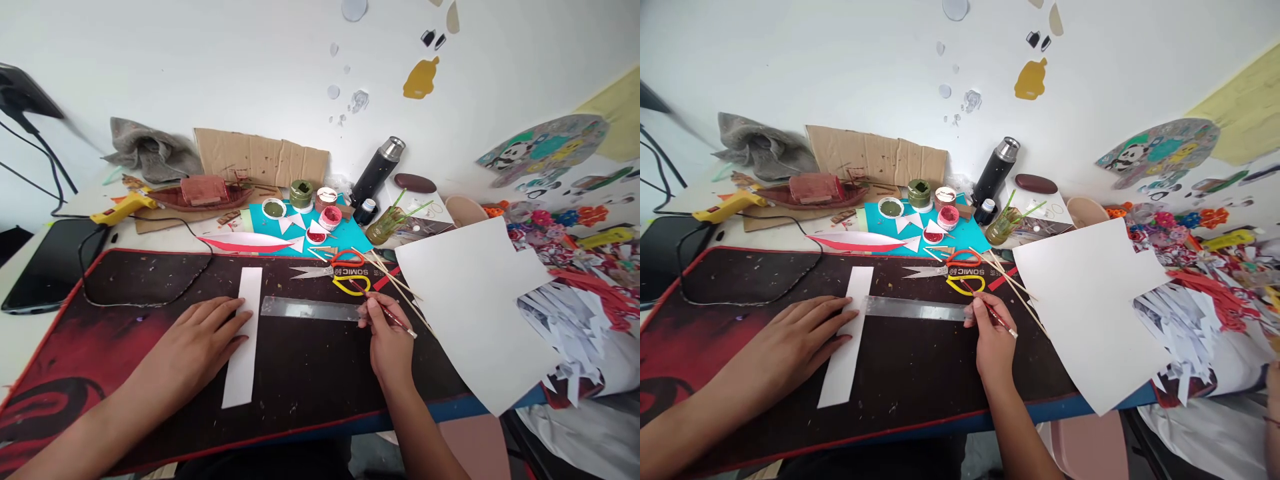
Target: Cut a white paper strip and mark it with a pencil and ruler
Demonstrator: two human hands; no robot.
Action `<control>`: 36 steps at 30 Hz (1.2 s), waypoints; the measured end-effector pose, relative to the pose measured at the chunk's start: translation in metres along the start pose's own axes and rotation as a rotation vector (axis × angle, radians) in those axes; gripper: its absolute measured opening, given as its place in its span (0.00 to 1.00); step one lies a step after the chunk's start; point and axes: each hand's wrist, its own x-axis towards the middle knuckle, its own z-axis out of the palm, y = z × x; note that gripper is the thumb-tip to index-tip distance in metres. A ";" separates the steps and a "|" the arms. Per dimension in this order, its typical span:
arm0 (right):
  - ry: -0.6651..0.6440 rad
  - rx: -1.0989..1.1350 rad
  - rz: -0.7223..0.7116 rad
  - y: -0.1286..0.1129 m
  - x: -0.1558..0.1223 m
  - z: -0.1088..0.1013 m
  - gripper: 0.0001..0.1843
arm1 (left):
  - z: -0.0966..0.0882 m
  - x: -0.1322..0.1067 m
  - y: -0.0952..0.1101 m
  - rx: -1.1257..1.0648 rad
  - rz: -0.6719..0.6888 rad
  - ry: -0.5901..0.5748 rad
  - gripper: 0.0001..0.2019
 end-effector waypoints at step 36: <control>-0.643 -0.220 -0.304 0.001 -0.048 0.066 0.08 | -0.040 0.042 -0.017 -0.964 -0.865 -0.089 0.37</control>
